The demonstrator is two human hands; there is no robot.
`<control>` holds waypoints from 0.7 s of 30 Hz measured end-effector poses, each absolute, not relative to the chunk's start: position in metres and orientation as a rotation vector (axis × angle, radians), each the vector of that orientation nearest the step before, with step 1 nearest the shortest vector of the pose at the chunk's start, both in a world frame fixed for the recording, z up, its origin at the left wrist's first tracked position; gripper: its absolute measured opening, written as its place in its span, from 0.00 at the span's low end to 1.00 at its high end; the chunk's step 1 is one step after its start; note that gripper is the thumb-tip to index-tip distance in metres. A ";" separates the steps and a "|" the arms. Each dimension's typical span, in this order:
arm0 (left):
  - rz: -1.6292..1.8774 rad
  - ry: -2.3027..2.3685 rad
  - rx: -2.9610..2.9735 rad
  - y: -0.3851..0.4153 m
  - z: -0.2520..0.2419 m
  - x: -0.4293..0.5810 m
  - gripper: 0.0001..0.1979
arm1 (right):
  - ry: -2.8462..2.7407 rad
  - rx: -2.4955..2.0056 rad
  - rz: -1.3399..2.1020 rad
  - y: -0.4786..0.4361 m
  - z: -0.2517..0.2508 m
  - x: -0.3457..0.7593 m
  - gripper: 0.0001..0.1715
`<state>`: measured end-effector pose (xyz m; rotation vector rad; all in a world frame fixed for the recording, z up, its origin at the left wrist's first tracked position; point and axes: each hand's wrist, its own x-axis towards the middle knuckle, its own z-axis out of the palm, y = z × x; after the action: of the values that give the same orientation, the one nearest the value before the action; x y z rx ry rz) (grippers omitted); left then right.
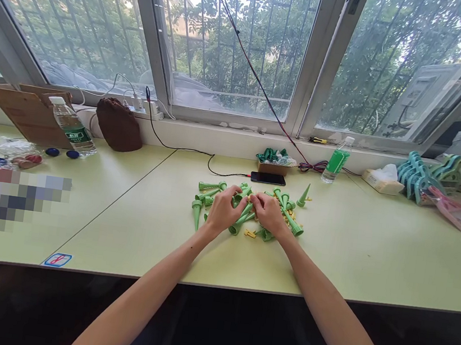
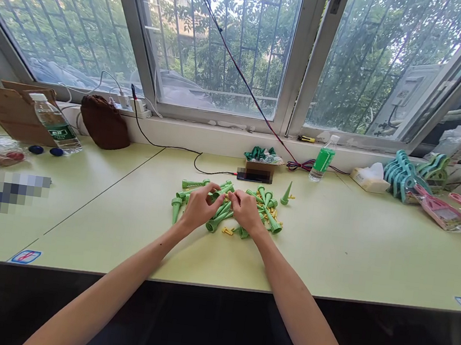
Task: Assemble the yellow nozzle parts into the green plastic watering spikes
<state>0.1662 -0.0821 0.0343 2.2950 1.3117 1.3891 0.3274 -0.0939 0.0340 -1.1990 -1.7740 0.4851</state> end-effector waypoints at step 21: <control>1.396 1.298 2.286 -0.082 0.035 0.166 0.11 | -1.744 -1.199 0.496 -0.093 0.033 0.327 0.20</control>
<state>0.1664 -0.0823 0.0354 2.2862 1.2982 1.3963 0.3267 -0.0929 0.0329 -1.1988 -1.7442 0.4962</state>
